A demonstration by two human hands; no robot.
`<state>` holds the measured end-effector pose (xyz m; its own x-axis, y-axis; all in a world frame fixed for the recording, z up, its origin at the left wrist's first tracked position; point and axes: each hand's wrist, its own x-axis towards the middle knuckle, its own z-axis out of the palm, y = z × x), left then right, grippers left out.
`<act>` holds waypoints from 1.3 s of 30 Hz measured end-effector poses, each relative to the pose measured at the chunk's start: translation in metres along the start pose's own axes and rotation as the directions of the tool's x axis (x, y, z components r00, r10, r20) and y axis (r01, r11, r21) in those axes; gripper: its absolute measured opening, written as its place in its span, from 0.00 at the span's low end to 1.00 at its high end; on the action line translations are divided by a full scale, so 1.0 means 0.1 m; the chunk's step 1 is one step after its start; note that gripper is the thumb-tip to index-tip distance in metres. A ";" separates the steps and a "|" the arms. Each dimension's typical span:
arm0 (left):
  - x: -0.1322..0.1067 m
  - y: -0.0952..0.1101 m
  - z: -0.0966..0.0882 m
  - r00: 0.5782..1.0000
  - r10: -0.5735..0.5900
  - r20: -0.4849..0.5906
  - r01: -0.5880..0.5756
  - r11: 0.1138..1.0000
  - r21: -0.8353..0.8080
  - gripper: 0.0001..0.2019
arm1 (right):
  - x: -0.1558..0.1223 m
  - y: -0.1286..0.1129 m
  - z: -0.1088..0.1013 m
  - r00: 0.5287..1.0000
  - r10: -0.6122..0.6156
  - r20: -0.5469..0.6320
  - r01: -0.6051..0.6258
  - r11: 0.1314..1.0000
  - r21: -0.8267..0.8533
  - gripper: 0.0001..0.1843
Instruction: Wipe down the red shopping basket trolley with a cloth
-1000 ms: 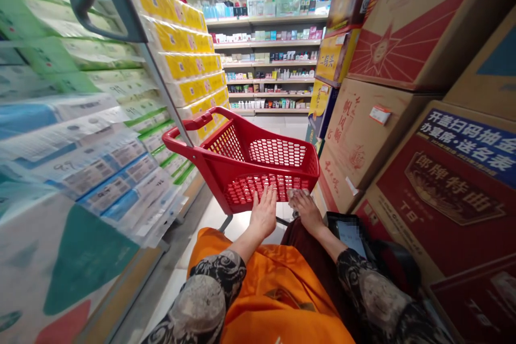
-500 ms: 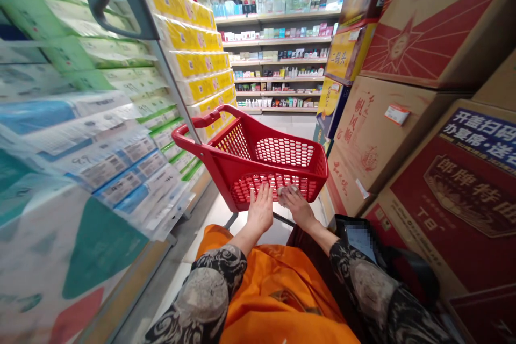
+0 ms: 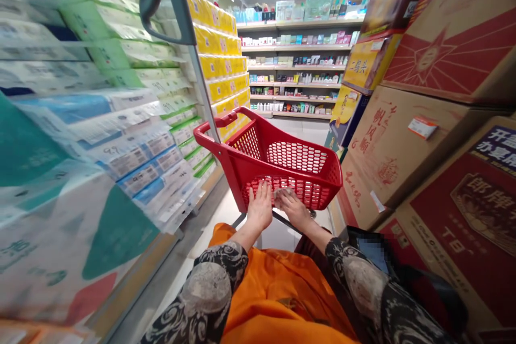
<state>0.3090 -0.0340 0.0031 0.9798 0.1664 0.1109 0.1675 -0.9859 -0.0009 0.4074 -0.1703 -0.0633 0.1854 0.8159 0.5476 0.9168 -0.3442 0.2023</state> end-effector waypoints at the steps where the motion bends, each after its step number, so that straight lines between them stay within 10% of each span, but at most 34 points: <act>1: 0.01 -0.03 -0.02 1.000 -0.017 -0.013 0.017 1.000 -0.002 0.33 | 0.10 0.02 -0.03 1.000 0.004 -0.021 -0.004 1.000 -0.001 0.24; 6: 0.06 -0.17 -0.13 0.994 -0.099 -0.046 0.100 0.995 0.003 0.32 | 0.56 0.13 -0.09 0.994 0.067 -0.082 -0.067 0.998 0.001 0.28; 14: 0.00 -0.44 -0.04 0.990 -0.134 -0.042 0.135 0.991 0.006 0.33 | 0.35 -0.16 0.22 0.995 -0.087 0.040 0.088 0.996 -0.016 0.25; 21: 0.03 -0.60 -0.12 0.975 -0.208 -0.075 0.208 0.978 -0.012 0.33 | 1.00 -0.07 -0.01 0.997 0.011 -0.073 -0.012 1.000 -0.012 0.26; 29: -0.08 -0.73 -0.05 0.975 -0.213 -0.059 0.212 0.977 -0.018 0.33 | 0.69 -0.29 0.22 0.990 -0.094 0.109 0.090 0.995 0.043 0.23; 36: -0.04 -0.94 -0.22 0.953 -0.300 -0.042 0.299 0.954 -0.021 0.32 | 1.76 -0.33 -0.12 0.995 0.023 -0.099 -0.012 0.994 0.109 0.27; 39: -0.09 -1.00 -0.27 0.953 -0.300 -0.052 0.298 0.954 -0.031 0.32 | 1.81 -0.41 -0.07 0.999 0.012 -0.030 -0.009 0.994 0.110 0.26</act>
<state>0.2809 0.0623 0.0295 0.8774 0.4529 0.1581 0.4488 -0.8914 0.0631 0.4014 -0.0119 0.0329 0.1857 0.7975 0.5741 0.9487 -0.2977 0.1067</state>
